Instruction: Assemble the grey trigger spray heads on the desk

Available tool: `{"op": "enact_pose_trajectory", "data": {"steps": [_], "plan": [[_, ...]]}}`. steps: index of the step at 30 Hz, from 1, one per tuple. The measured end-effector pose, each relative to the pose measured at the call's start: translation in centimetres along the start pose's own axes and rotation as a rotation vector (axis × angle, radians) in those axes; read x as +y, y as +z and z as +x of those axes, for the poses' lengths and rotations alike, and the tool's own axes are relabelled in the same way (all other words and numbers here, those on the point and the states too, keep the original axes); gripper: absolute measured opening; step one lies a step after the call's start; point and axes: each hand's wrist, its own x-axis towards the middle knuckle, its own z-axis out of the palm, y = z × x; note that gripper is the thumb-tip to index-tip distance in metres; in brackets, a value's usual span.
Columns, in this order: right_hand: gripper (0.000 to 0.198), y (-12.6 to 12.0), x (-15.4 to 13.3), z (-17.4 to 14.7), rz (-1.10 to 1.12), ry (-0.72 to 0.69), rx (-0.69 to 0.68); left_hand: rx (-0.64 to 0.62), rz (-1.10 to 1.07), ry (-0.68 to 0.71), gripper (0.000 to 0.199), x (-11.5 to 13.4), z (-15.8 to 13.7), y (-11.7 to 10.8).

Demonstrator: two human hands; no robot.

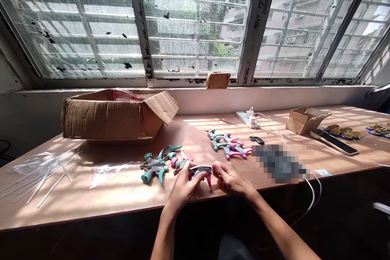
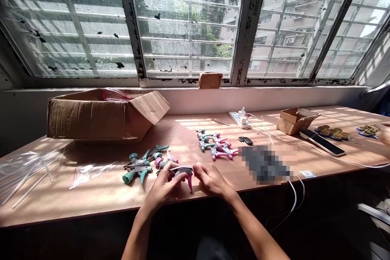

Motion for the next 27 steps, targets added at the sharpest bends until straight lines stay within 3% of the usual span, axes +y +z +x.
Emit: {"op": "enact_pose_trajectory", "data": {"steps": [13, 19, 27], "plan": [[0.047, 0.19, 0.27, 0.18, 0.050, 0.020, 0.008, 0.024, 0.038, 0.006, 0.026, 0.16, 0.01, 0.00], [0.062, 0.49, 0.53, 0.17, 0.072, 0.075, 0.026, -0.028, -0.029, -0.014, 0.027, 0.69, -0.22, 0.15], [0.044, 0.07, 0.27, 0.23, 0.083, 0.027, 0.008, 0.026, 0.009, -0.008, 0.031, 0.17, 0.25, -0.07]]}}
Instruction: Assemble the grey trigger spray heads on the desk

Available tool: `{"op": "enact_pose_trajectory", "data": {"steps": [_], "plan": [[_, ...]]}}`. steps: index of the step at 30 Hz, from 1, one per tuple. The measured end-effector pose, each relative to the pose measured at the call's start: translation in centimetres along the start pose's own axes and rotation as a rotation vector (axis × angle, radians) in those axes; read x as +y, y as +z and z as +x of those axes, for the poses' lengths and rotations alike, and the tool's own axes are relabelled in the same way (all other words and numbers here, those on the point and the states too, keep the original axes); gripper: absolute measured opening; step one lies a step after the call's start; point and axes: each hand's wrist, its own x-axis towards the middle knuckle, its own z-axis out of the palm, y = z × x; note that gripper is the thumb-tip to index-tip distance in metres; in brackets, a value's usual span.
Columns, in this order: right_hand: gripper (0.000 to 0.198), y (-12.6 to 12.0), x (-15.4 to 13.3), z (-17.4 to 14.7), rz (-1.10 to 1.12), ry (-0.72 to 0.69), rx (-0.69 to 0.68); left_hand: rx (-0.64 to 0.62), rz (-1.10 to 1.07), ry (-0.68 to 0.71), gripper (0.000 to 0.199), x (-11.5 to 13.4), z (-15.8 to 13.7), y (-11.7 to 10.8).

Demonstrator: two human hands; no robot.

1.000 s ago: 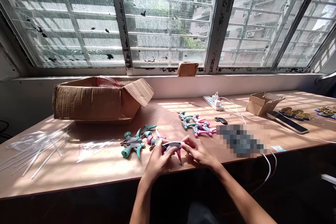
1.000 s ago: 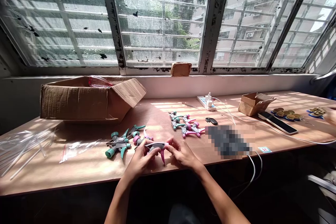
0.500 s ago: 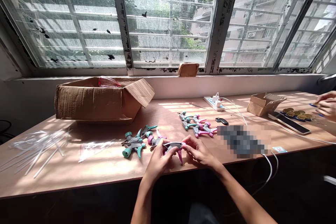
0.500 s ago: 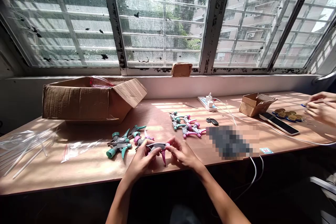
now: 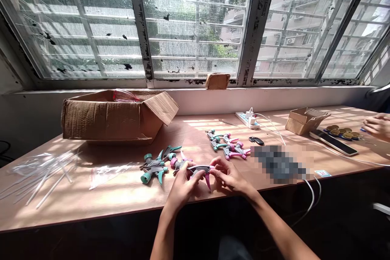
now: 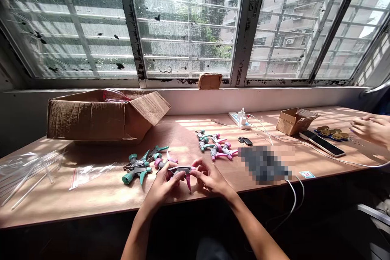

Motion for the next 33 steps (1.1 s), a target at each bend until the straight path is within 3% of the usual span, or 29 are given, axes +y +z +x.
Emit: {"op": "enact_pose_trajectory", "data": {"steps": [10, 17, 26, 33], "plan": [[0.045, -0.1, -0.7, 0.0, -0.115, -0.055, 0.015, -0.044, 0.046, 0.007, 0.026, 0.5, -0.3, -0.1], [0.060, 0.3, -1.8, -0.2, -0.182, -0.034, -0.037, -0.026, 0.063, -0.019, 0.027, 0.6, -0.4, 0.3], [0.047, 0.1, -0.9, -0.2, -0.206, -0.061, -0.046, -0.045, -0.007, -0.027, 0.029, -0.2, -0.1, -0.1], [0.062, 0.2, -1.7, -0.1, -0.280, -0.068, -0.067, -0.023, 0.029, -0.009, 0.028, -0.3, -0.4, 0.2]]}}
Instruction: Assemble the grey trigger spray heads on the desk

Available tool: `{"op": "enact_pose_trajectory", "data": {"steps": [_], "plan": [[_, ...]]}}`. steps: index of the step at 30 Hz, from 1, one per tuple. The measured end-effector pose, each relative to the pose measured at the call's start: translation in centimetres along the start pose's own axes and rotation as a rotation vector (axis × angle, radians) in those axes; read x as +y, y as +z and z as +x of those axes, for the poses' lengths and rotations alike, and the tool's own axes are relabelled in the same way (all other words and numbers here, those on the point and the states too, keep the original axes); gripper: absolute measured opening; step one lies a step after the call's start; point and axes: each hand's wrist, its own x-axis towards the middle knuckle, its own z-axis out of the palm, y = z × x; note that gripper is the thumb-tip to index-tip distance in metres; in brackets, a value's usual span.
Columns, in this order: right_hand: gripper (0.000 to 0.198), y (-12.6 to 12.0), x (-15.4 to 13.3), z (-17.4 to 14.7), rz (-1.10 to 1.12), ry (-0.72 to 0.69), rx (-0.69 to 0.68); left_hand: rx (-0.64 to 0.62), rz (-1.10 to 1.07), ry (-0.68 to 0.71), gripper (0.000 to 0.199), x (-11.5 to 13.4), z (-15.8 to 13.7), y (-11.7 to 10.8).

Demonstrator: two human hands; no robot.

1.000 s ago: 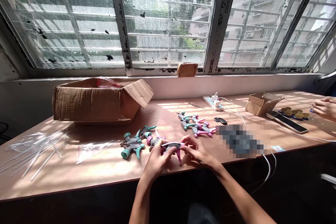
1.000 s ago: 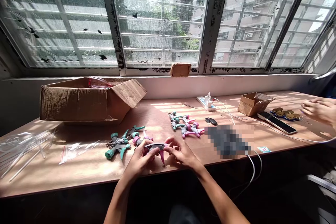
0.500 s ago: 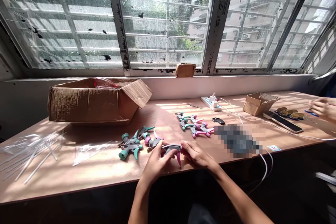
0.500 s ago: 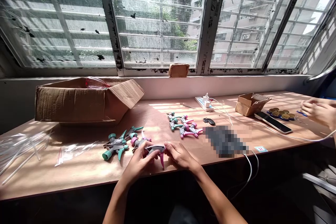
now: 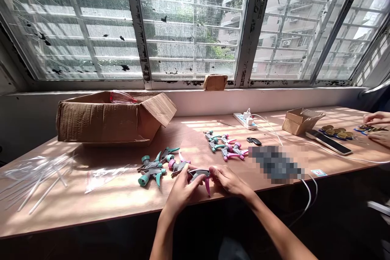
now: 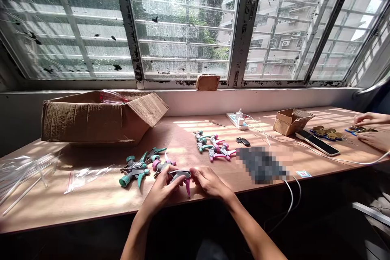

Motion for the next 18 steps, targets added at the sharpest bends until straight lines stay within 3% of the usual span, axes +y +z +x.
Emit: {"op": "enact_pose_trajectory", "data": {"steps": [9, 18], "plan": [[0.047, 0.29, 0.37, -0.13, -0.036, -0.025, 0.022, 0.013, -0.023, 0.019, 0.026, 0.37, 0.03, -0.06], [0.060, 0.02, -0.21, -0.02, -0.173, -0.059, 0.016, -0.014, -0.028, 0.026, 0.025, 0.15, -0.13, 0.18]]}}
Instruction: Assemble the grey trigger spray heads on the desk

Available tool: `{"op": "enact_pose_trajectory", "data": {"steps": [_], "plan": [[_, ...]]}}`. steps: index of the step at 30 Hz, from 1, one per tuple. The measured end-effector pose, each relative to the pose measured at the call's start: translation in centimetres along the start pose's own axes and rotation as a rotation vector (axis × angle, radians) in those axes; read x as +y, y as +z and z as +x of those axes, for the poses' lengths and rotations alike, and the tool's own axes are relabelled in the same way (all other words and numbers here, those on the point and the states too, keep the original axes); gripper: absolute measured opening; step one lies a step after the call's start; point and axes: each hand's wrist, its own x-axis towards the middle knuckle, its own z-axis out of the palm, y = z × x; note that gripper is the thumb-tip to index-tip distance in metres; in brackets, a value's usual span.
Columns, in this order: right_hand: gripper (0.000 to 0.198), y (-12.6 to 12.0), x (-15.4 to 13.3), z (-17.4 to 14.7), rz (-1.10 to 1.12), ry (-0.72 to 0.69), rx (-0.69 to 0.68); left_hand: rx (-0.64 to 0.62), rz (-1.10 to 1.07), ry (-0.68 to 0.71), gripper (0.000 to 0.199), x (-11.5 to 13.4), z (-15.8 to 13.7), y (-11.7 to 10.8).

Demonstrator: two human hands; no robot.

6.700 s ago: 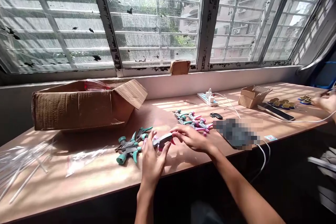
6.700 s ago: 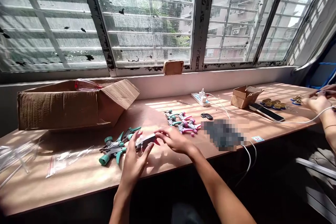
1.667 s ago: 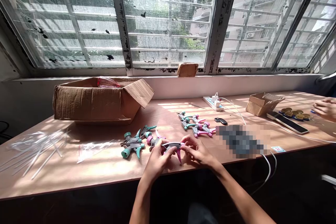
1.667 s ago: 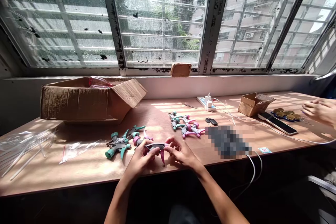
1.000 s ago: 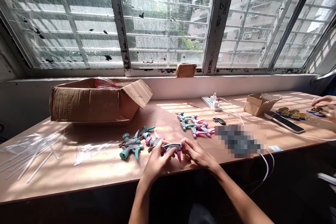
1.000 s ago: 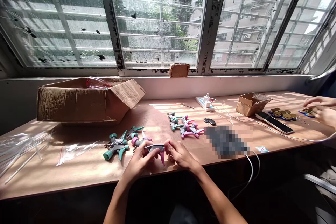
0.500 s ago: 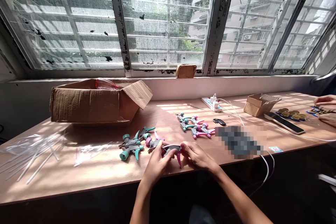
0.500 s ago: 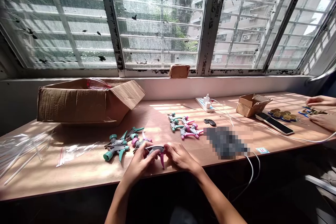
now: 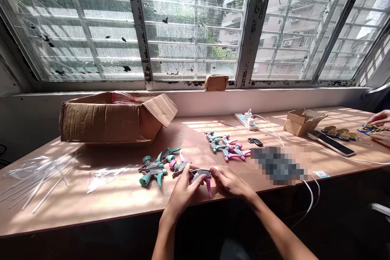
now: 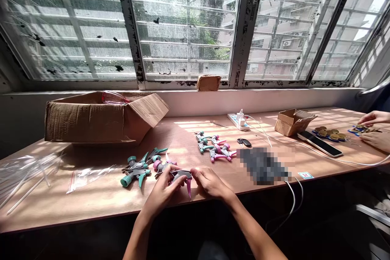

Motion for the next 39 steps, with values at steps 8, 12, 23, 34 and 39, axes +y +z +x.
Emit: {"op": "enact_pose_trajectory", "data": {"steps": [8, 12, 23, 34, 39], "plan": [[0.054, 1.5, -0.3, -1.0, -0.216, -0.112, 0.174, 0.015, -0.069, -0.032, 0.033, 0.1, -0.1, -0.3], [0.056, 2.6, -1.0, -1.5, -0.273, -0.168, 0.268, -0.035, -0.162, -0.050, 0.046, 0.3, -0.5, -0.6], [0.050, 2.9, -2.5, -1.8, -0.001, 0.027, 0.262, 0.093, 0.070, 0.105, 0.025, 2.0, -1.0, 0.5], [0.037, 3.1, -1.8, -2.8, -0.319, -0.390, 0.528, -0.021, -0.156, -0.070, 0.029, 4.9, -2.3, 1.1], [0.053, 2.6, -3.0, -2.0, 0.231, 0.096, 0.236, 0.117, 0.081, 0.092, 0.023, 3.4, -1.6, 1.2]]}}
